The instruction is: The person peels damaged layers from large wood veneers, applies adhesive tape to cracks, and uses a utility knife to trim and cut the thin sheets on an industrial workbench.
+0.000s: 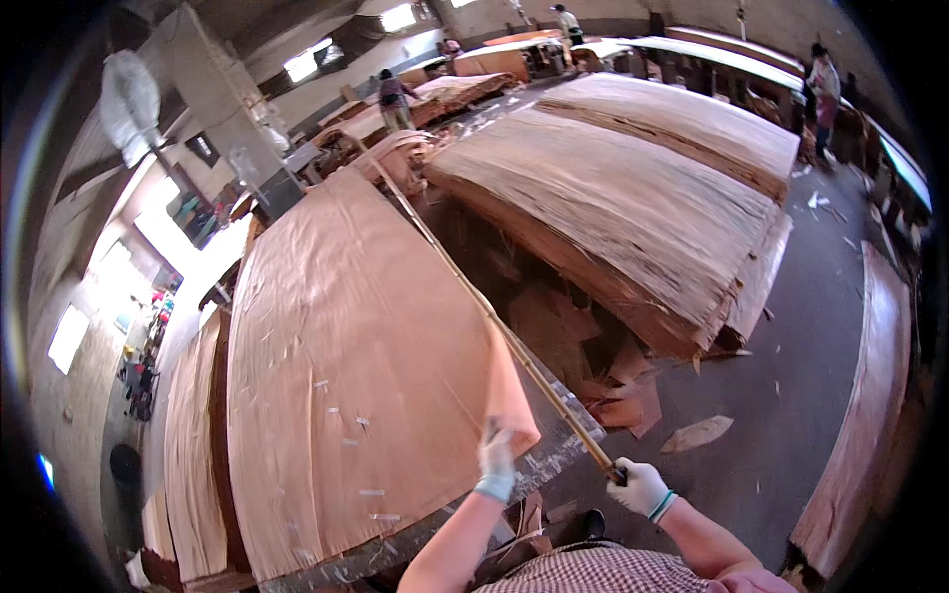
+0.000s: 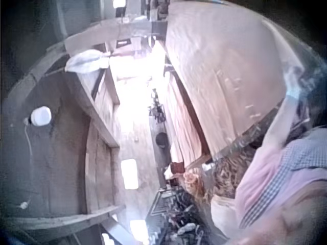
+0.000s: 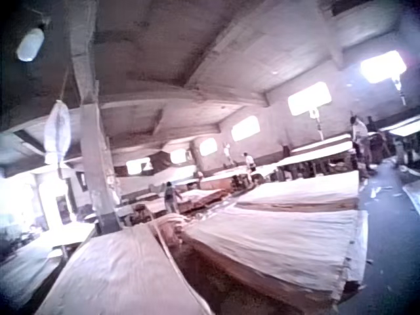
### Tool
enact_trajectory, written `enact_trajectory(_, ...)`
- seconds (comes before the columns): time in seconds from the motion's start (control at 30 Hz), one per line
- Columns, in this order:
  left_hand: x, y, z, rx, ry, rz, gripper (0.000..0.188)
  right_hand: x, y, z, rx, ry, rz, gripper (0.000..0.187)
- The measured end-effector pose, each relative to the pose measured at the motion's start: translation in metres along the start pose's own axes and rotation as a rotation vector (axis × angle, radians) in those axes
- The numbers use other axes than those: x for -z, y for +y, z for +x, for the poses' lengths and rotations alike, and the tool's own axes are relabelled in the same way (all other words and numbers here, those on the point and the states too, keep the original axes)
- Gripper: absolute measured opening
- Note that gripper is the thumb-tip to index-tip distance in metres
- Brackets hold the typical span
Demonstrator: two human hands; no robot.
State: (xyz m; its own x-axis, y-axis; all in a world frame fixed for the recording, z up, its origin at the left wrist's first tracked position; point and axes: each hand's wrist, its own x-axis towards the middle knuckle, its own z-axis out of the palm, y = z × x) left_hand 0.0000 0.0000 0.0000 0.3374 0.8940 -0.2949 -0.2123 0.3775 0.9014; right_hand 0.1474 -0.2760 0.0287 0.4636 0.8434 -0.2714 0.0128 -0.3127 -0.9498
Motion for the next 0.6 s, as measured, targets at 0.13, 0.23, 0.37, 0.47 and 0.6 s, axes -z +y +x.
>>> enact_trajectory(0.13, 0.068, 0.05, -0.018, -0.072, 0.046, -0.215, 0.056, -0.026, -0.015, 0.023, -0.036, 0.012, 0.306, 0.01)
enact_trajectory(0.23, 0.108, 0.103, -0.059, -0.295, 0.008, -0.288, 0.057, -0.07, -0.015, 0.018, -0.078, 0.014, 0.238, 0.011)
enact_trajectory(0.37, 0.078, 0.156, -0.103, -0.365, -0.115, -0.138, 0.055, -0.135, -0.022, -0.005, -0.286, -0.121, 0.334, 0.015)
enact_trajectory(0.47, 0.026, 0.166, -0.115, -0.371, -0.521, -0.157, 0.061, -0.191, 0.016, -0.031, -0.117, -0.103, 0.129, 0.017)
enact_trajectory(0.6, 0.019, 0.142, -0.126, -0.413, -0.751, 0.181, 0.051, -0.262, -0.025, -0.055, -0.131, -0.144, -0.039, 0.018)
